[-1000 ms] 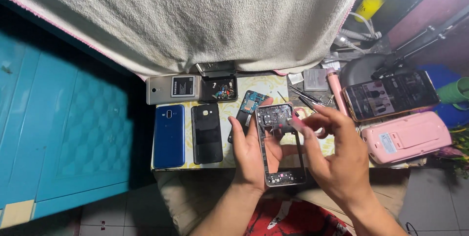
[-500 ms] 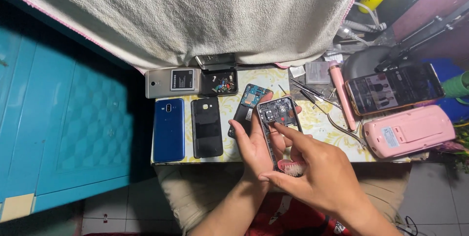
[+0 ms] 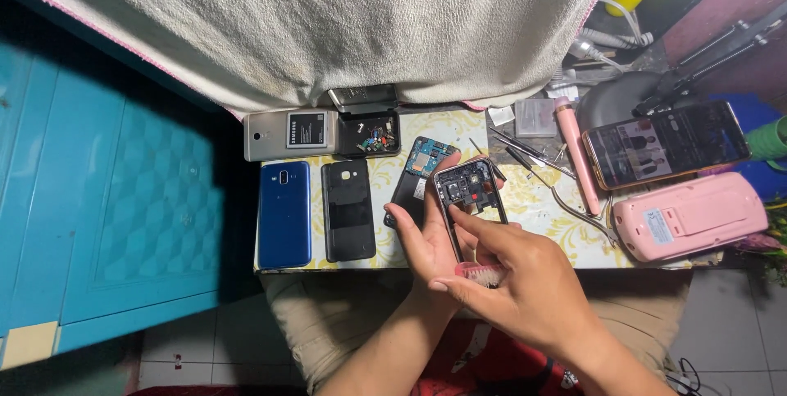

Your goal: A person is repairing a smartphone by carefully aligning the motherboard with the internal frame and using a small tool for precision adjustments.

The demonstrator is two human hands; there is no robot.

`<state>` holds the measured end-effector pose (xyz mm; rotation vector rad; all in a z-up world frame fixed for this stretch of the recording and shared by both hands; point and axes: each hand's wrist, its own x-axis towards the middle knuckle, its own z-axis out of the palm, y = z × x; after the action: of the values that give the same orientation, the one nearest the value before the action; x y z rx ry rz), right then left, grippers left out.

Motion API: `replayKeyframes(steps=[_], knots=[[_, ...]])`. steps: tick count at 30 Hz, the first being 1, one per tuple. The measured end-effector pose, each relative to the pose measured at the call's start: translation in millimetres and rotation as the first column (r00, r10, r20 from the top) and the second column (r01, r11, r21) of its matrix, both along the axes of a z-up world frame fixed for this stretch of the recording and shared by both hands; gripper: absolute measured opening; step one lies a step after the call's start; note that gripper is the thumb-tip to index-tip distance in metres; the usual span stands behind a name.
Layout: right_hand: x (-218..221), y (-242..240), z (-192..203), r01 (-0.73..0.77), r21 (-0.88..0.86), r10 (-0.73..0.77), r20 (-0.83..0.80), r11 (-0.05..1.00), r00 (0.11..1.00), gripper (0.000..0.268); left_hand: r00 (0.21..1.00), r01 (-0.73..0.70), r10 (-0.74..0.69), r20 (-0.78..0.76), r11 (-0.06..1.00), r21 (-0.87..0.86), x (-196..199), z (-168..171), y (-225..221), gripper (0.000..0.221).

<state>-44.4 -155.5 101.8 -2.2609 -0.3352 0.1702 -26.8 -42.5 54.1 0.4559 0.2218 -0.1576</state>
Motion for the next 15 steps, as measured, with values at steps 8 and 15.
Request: replayKeyframes(steps=[8, 15], knots=[[3, -2, 4, 0.058, 0.218, -0.004, -0.240, 0.974, 0.971, 0.076, 1.000, -0.001, 0.002, 0.017, 0.998, -0.071, -2, -1, -2, 0.097], [4, -6, -6, 0.103, 0.406, 0.071, -0.390, 0.908, 0.918, 0.063, 0.995, -0.021, 0.021, 0.095, 1.000, -0.007, -2, -20, -4, 0.094]])
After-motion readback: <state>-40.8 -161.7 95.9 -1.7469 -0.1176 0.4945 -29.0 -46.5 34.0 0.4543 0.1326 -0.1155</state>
